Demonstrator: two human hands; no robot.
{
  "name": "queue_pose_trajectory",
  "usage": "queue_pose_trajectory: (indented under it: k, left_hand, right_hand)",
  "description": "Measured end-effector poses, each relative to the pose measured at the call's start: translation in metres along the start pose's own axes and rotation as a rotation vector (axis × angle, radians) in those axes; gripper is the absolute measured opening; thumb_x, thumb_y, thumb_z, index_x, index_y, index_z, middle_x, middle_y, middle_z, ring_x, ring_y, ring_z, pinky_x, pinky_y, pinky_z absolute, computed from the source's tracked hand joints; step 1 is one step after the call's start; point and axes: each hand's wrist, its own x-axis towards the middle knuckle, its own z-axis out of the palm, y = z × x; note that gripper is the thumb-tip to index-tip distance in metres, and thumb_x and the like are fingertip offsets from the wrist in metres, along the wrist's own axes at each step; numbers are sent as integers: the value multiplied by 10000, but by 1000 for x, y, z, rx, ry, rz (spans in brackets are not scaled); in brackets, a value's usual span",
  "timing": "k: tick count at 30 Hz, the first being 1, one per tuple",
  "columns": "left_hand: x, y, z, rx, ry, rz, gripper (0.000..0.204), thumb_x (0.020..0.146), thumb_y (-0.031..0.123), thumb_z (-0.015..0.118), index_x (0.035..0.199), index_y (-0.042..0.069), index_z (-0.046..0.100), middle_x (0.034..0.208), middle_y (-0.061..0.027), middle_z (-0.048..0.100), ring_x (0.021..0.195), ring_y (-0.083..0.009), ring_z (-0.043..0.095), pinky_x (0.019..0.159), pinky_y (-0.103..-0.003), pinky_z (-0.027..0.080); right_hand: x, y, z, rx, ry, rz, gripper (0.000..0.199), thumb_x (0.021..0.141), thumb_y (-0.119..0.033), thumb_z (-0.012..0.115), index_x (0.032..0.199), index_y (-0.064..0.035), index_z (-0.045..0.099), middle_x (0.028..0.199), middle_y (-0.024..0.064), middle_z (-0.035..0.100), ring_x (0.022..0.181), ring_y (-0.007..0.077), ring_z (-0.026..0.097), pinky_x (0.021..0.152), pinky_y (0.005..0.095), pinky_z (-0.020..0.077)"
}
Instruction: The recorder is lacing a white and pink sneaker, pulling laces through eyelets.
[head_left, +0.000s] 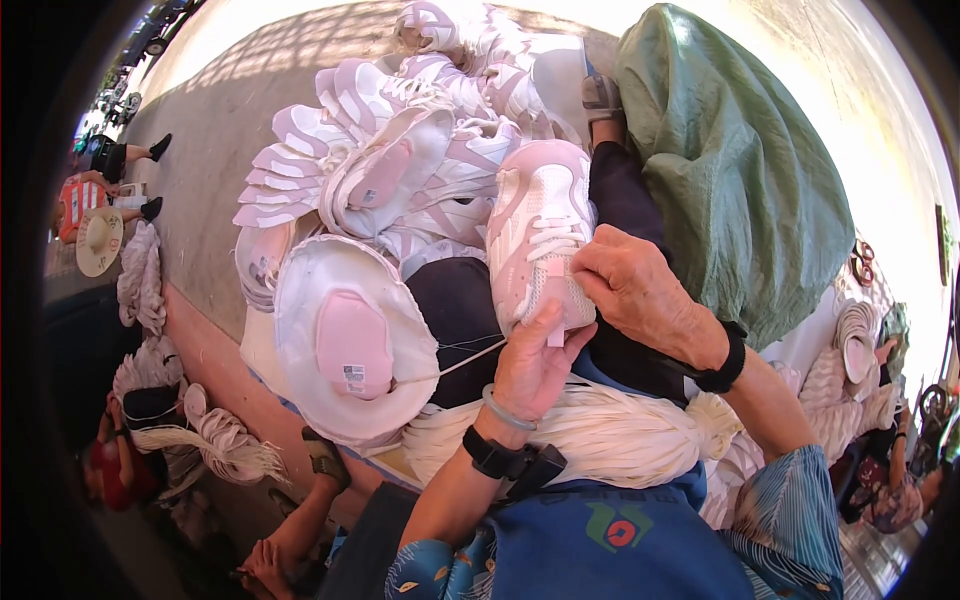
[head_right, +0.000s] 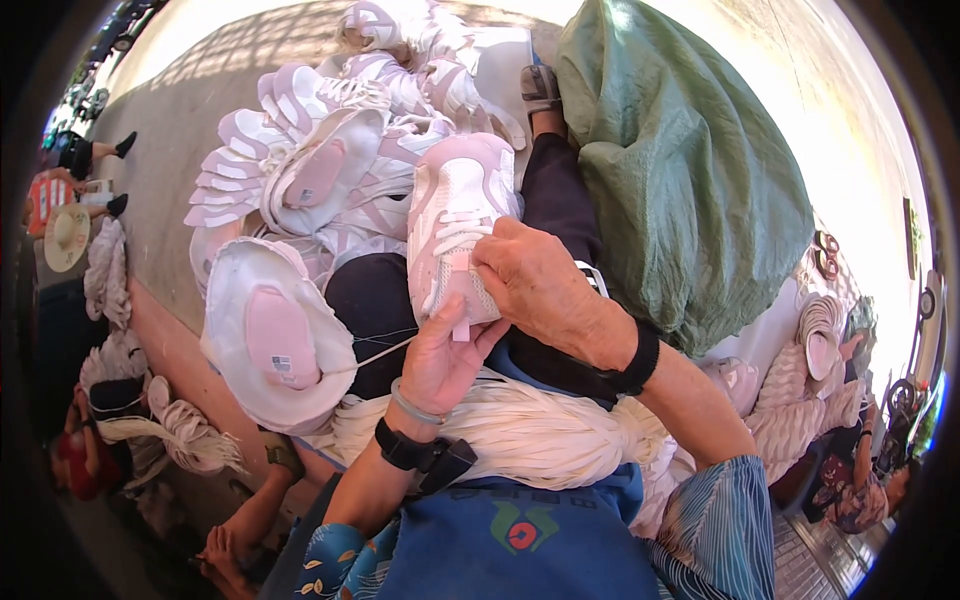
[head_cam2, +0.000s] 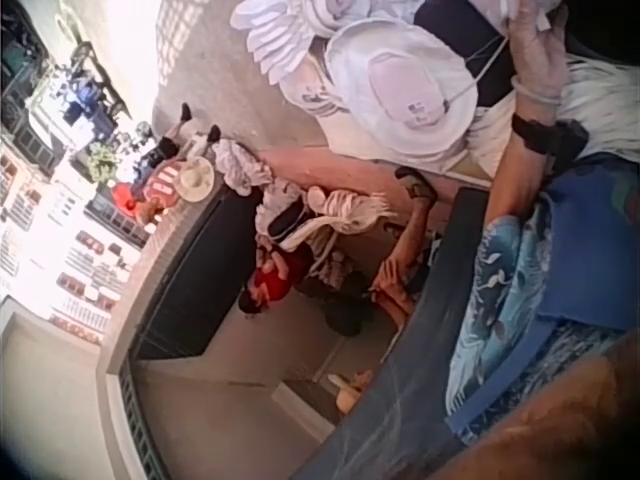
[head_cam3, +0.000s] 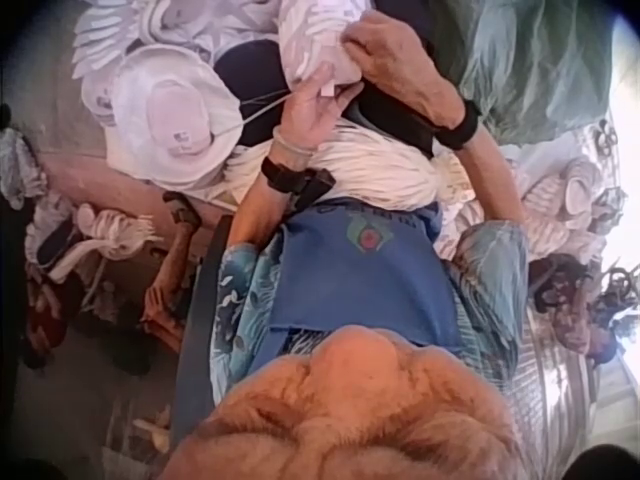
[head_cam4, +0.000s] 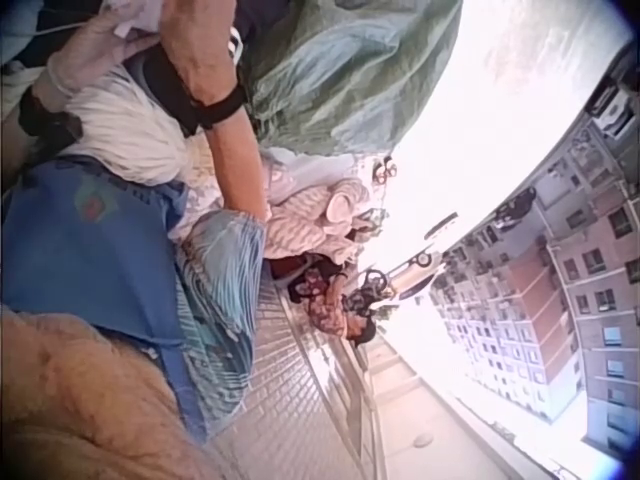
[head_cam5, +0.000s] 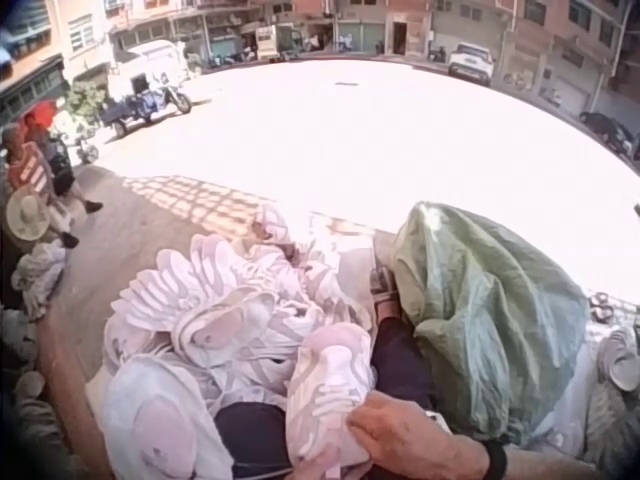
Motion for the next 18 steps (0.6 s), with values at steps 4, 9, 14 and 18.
queue_pose_trajectory:
  k: [4,9,14,18]
  left_hand:
    - [-1,1,0,-11,0,-6,452,910,193,623,1316,90,451,1268,-37,526,1184,-181,500,1028,-429,401]
    - [-1,2,2,-2,-25,2,486,909,189,623,1340,88,423,1288,-46,512,1198,-187,490,1042,-433,382]
    - [-1,2,1,32,-11,14,474,922,200,592,1344,68,420,1280,-84,526,1203,-219,494,1069,-459,358]
    - [-2,2,1,33,-20,16,481,917,200,598,1343,65,419,1281,-86,525,1201,-219,495,1066,-465,360]
  right_hand:
    - [4,1,-1,133,-36,85,89,804,-66,594,844,5,629,771,177,564,682,360,573,629,414,460]
    - [4,-9,3,4,27,46,87,788,-46,574,790,18,634,743,181,589,688,345,582,632,395,464]
    - [3,0,2,218,48,137,109,789,-57,571,818,19,643,749,180,595,697,345,587,649,389,473]
    - [5,3,0,243,-11,156,121,789,-57,570,845,23,642,775,183,606,725,356,596,667,388,479]
